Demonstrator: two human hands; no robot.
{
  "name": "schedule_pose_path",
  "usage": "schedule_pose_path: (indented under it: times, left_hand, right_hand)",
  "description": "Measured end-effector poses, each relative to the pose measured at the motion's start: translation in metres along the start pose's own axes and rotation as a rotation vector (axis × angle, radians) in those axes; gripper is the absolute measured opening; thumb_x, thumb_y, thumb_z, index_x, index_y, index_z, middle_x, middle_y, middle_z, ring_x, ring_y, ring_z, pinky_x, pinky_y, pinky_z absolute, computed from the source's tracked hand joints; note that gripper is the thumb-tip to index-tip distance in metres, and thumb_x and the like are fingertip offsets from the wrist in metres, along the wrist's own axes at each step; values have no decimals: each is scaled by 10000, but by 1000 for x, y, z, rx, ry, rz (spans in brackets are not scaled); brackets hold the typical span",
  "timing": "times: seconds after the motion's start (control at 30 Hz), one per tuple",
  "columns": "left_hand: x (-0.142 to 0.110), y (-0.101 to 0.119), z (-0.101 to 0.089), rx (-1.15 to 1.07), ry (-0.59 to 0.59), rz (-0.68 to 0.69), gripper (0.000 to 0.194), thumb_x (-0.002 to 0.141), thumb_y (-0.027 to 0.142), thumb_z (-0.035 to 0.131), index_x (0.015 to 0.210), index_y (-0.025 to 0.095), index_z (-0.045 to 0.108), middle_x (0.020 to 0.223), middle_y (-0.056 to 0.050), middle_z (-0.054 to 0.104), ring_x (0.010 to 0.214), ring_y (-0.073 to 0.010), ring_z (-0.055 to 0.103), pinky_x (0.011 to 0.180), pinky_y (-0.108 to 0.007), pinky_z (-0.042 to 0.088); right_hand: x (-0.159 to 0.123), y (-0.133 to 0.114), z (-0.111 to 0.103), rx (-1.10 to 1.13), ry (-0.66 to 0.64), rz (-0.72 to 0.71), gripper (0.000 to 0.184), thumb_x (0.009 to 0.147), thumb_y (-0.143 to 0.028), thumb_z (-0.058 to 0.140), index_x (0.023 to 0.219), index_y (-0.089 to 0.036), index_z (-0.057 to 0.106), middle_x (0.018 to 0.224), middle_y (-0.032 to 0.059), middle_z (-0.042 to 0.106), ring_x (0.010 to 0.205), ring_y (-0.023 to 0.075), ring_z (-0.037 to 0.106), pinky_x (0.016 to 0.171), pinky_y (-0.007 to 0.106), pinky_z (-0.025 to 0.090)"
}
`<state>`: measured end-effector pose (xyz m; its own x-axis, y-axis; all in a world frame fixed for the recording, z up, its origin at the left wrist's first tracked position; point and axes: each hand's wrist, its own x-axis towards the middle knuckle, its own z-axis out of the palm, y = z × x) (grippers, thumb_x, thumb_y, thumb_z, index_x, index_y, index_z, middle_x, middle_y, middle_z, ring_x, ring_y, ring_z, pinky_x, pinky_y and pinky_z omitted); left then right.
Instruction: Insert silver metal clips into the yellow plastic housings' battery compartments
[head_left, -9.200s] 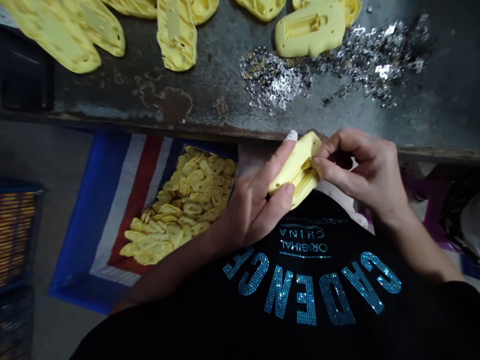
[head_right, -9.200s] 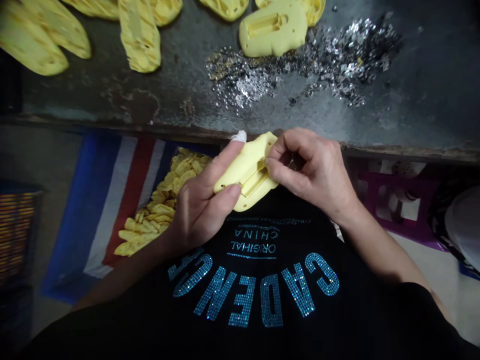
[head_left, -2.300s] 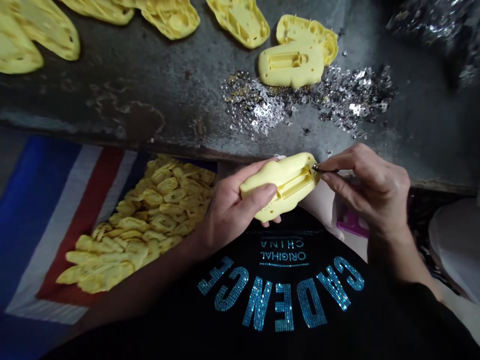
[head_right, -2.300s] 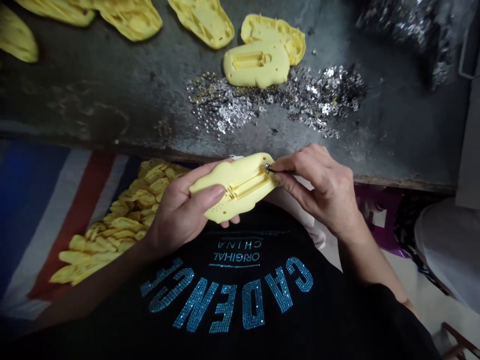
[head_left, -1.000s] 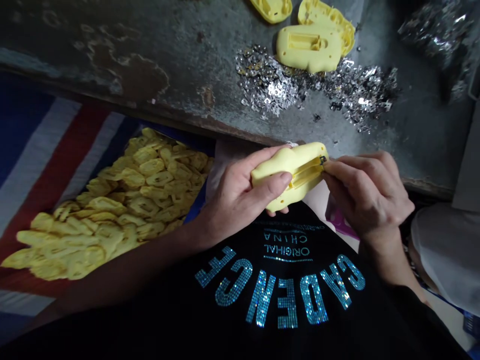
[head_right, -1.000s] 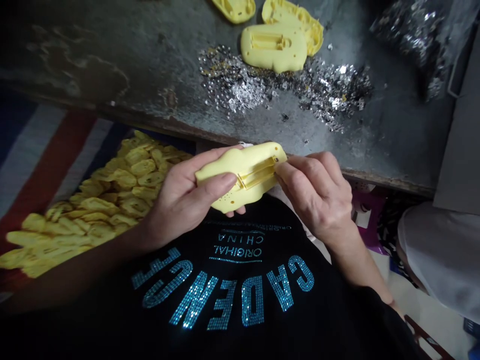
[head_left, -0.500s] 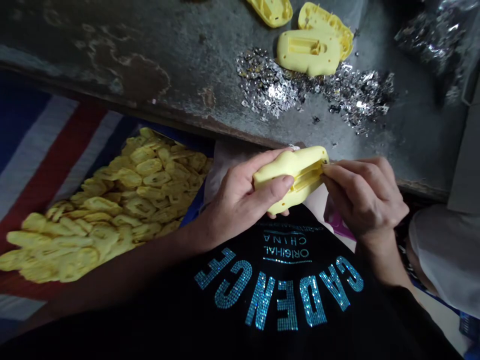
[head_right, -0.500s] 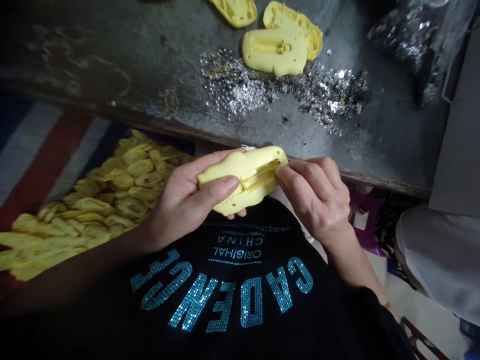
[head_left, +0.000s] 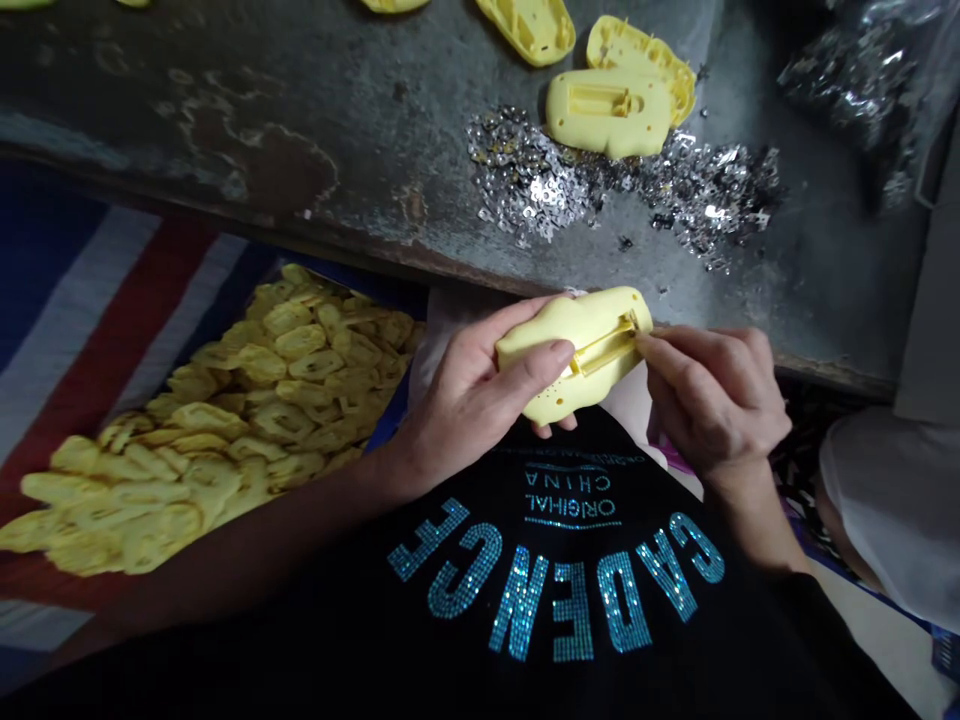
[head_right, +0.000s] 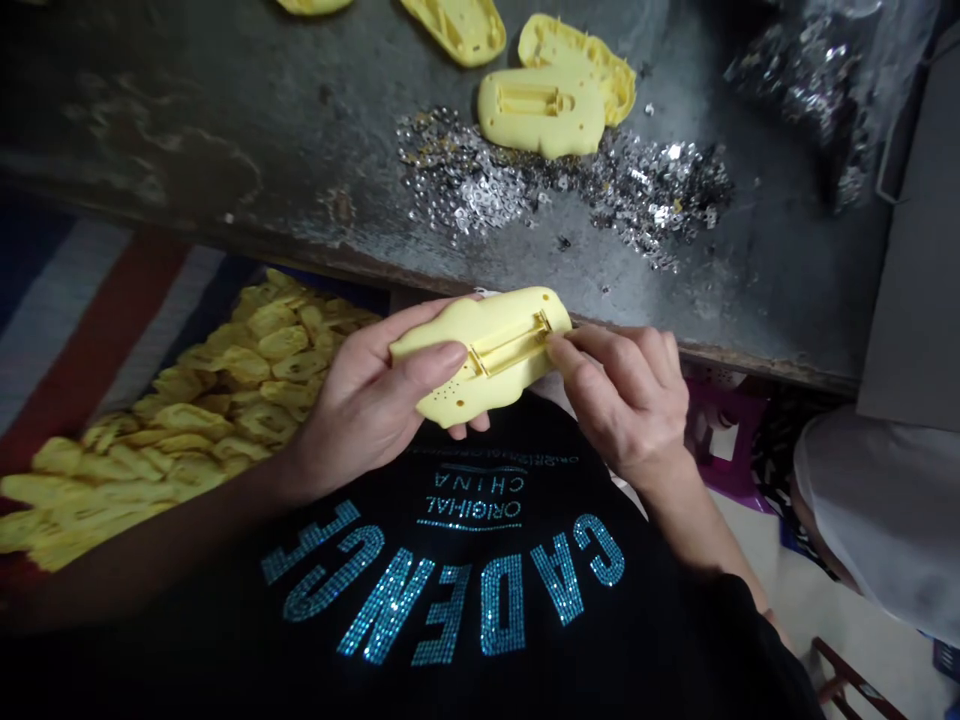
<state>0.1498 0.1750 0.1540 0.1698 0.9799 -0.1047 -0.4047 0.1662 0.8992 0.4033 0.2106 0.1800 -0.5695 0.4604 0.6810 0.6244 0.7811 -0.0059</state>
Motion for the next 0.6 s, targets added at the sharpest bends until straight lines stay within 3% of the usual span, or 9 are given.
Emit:
schedule_pose_path:
  times: [0.1, 0.23, 0.33, 0.43, 0.5, 0.6]
  left_hand:
    - [-2, -2, -1, 62, -2, 45, 583, 1090, 446, 814, 1615, 211, 715, 1257, -116, 890, 635, -160, 812, 465, -179, 608]
    - [-7, -3, -4, 319, 13, 185, 617, 1080, 447, 831, 1644, 227, 711, 1426, -128, 862, 764, -188, 854, 586, -226, 696]
    - [-10, -1, -3, 558, -23, 381, 626, 1086, 417, 819, 1671, 235, 689, 1623, -122, 774, 1127, -273, 882, 937, -349, 777]
    - [-10, 5, 4, 736, -78, 555, 580, 1111, 334, 762, 1668, 201, 666, 1684, -126, 732, 1405, -315, 807, 1259, -446, 667]
    - [-10, 9, 9, 833, -121, 630, 572, 1107, 285, 745, 1661, 181, 647, 1672, -134, 738, 1442, -309, 789, 1294, -426, 635]
    - [-11, 12, 11, 928, -218, 648, 644, 1093, 338, 777, 1697, 206, 598, 1579, -128, 784, 1289, -281, 840, 1138, -369, 704]
  right_hand:
    - [2, 1, 1, 101, -24, 71, 490, 1032, -62, 798, 1428, -351, 806, 1233, 47, 886, 1009, 261, 787, 859, 441, 603]
    - [10, 12, -3, 460, -35, 376, 295, 1037, -246, 882, 1309, -352, 845, 1169, 25, 858, 1007, 234, 794, 872, 408, 640]
    - [15, 24, -3, 693, -153, 506, 357, 1004, -443, 945, 1323, -327, 834, 1181, 32, 855, 1010, 240, 803, 881, 411, 672]
    - [17, 29, 0, 787, -199, 541, 373, 975, -510, 963, 1260, -307, 833, 1110, 18, 852, 954, 229, 789, 875, 403, 685]
    - [15, 29, 4, 805, -170, 531, 325, 965, -472, 967, 1197, -295, 823, 1046, -5, 840, 898, 201, 769, 827, 362, 668]
    - [5, 25, 14, 809, -49, 504, 262, 954, -356, 957, 1155, -293, 802, 1023, -30, 821, 865, 168, 752, 809, 321, 649]
